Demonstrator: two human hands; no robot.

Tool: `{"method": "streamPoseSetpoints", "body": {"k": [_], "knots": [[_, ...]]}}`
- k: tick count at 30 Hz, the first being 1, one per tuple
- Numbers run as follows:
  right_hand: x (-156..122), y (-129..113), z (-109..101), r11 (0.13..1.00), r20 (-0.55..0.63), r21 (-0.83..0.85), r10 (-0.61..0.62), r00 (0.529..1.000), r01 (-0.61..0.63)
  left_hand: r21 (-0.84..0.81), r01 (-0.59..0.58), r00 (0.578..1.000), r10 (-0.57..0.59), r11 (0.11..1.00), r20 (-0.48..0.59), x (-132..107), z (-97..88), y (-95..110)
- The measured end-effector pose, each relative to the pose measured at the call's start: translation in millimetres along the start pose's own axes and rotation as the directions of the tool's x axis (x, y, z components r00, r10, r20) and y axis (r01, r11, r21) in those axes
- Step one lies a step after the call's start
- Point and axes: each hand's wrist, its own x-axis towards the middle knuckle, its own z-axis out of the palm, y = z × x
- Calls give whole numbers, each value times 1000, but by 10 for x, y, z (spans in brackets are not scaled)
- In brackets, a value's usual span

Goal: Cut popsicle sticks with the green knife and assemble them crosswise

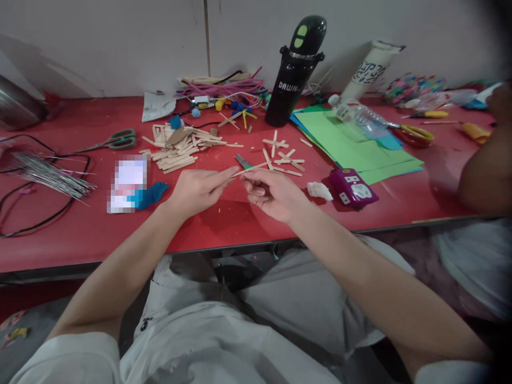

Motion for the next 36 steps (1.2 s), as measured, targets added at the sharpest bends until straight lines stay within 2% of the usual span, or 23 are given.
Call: {"method": "streamPoseSetpoints", "body": {"k": [9, 14, 19, 23, 30, 36], "knots": [[-6, -24, 15, 999, -30, 4, 53, 998, -53, -6, 11, 1000, -11, 1000, -4, 5, -1, 47], [-11, -21, 12, 999, -22, -16, 46, 999, -46, -61, 24, 997, -28, 998, -67, 12, 11, 52], [-14, -56, -4, 1000, -63, 4, 8, 998, -8, -105, 61, 996, -66, 993, -53, 17, 0, 61], [-27, -51, -14, 1000, -27, -22, -9, 1000, 9, -78, 77, 997, -78, 994, -17, 10, 6, 58], [-35, -40, 5, 999, -12, -39, 2, 1000, -2, -47, 8, 999, -10, 999, -50, 2, 25, 36], [-37, -52, 44, 999, -41, -18, 32, 999, -33, -11, 4, 1000, -4, 1000, -11, 1, 14, 36]]}}
